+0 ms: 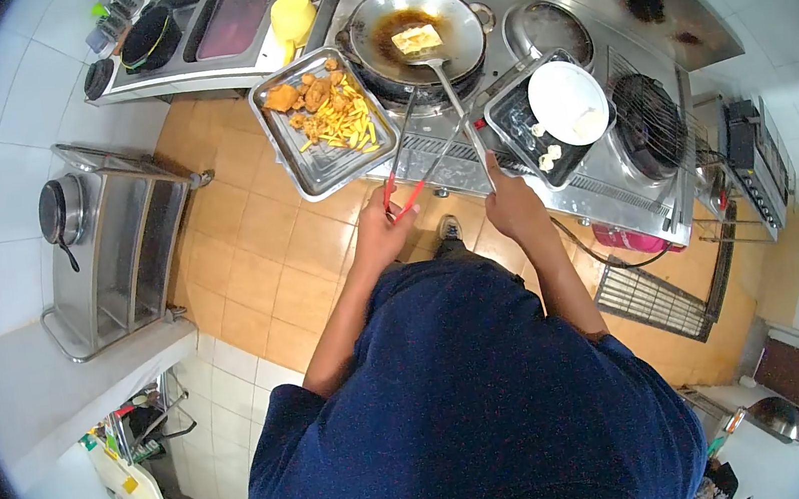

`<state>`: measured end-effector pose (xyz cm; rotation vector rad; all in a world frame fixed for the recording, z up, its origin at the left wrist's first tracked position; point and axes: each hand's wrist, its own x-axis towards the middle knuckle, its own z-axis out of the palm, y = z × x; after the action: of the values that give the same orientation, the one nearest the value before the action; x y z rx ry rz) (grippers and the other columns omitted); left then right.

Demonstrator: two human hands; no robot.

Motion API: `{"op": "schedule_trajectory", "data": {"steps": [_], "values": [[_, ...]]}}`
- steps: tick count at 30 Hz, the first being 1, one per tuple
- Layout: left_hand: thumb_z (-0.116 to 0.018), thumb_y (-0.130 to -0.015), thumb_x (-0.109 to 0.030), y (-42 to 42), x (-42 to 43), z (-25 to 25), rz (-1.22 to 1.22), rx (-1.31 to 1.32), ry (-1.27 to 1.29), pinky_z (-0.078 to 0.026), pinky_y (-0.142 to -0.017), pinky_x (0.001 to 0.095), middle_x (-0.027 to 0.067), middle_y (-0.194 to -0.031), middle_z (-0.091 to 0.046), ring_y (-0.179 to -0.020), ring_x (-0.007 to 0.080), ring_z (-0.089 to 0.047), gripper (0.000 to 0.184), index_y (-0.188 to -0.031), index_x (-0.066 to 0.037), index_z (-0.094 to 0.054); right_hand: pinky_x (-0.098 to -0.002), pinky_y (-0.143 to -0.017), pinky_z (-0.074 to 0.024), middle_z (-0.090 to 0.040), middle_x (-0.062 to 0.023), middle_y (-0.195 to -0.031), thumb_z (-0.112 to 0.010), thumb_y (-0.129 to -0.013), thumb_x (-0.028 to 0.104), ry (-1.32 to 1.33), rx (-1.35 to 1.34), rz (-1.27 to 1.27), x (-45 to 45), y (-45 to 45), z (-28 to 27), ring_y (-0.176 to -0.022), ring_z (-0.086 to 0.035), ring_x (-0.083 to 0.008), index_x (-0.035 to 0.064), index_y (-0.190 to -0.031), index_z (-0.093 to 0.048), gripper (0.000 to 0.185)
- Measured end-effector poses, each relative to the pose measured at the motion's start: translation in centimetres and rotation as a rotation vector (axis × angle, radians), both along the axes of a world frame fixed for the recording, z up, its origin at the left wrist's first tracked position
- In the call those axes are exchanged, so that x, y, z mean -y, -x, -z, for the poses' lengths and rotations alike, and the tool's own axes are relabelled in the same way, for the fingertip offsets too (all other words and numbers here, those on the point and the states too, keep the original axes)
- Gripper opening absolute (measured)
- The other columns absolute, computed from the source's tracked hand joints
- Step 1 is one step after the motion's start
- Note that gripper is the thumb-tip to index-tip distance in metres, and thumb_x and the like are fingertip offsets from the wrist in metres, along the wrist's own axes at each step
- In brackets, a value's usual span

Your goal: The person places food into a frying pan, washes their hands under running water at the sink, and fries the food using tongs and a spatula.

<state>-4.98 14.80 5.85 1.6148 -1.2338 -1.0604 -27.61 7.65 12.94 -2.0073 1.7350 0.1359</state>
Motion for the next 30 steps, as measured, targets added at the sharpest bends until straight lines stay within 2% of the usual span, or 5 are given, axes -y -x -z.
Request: {"op": "schedule_trajectory", "data": {"steps": [7, 13, 16, 25, 30], "values": [[-0.076, -0.081, -0.023, -0.23, 0.34, -0.70, 0.039, 0.064, 0.003, -0.044, -0.056, 0.0328, 0.0081, -0.068, -0.058, -0.061, 0.0184, -0.056, 0.050, -0.117, 0.005, -0.057, -0.0541, -0.080, -0.0517, -0.064, -0.0340, -0.089, -0.053, -0.084, 0.014, -0.024, -0.014, 0.000, -0.02, 0.10, 0.32, -0.083, -0.065, -0.0478, 0.0098, -0.154, -0.024, 0.075], [-0.076, -0.083, -0.019, -0.09, 0.30, -0.81, 0.030, 0.035, -0.008, -0.038, -0.052, 0.0272, -0.0011, -0.068, -0.049, -0.059, 0.0095, -0.046, 0.040, -0.114, 0.000, -0.058, -0.0536, -0.080, -0.0522, -0.065, -0.0329, -0.088, -0.053, -0.085, 0.015, -0.023, -0.022, 0.006, -0.29, 0.14, 0.43, -0.082, -0.065, -0.0466, 0.0111, -0.154, -0.024, 0.075], [-0.076, -0.081, -0.023, -0.16, 0.40, -0.46, 0.035, 0.060, -0.003, -0.045, -0.055, 0.0337, 0.0095, -0.066, -0.057, -0.059, 0.0209, -0.057, 0.048, -0.115, 0.005, -0.057, -0.0535, -0.080, -0.0523, -0.065, -0.0322, -0.087, -0.053, -0.085, 0.015, -0.029, -0.018, 0.010, -0.34, -0.04, 0.00, -0.082, -0.065, -0.0464, 0.0117, -0.154, -0.024, 0.075], [-0.077, -0.080, -0.023, 0.07, 0.24, -0.15, 0.029, 0.070, 0.004, -0.046, -0.057, 0.0352, 0.0113, -0.066, -0.058, -0.060, 0.0233, -0.058, 0.045, -0.109, 0.005, -0.057, -0.0540, -0.080, -0.0522, -0.065, -0.0324, -0.087, -0.052, -0.085, 0.014, -0.025, -0.026, 0.007, -0.48, 0.19, 0.29, -0.082, -0.065, -0.0470, 0.0115, -0.154, -0.024, 0.075], [-0.076, -0.083, -0.021, 0.13, 0.18, -0.21, 0.047, 0.052, -0.029, -0.039, -0.053, 0.0271, -0.0004, -0.069, -0.051, -0.060, 0.0094, -0.047, 0.044, -0.117, 0.000, -0.057, -0.0542, -0.081, -0.0522, -0.065, -0.0326, -0.088, -0.052, -0.085, 0.014, -0.020, -0.012, 0.010, -0.67, 0.29, -0.02, -0.082, -0.065, -0.0471, 0.0113, -0.154, -0.024, 0.074]]}}
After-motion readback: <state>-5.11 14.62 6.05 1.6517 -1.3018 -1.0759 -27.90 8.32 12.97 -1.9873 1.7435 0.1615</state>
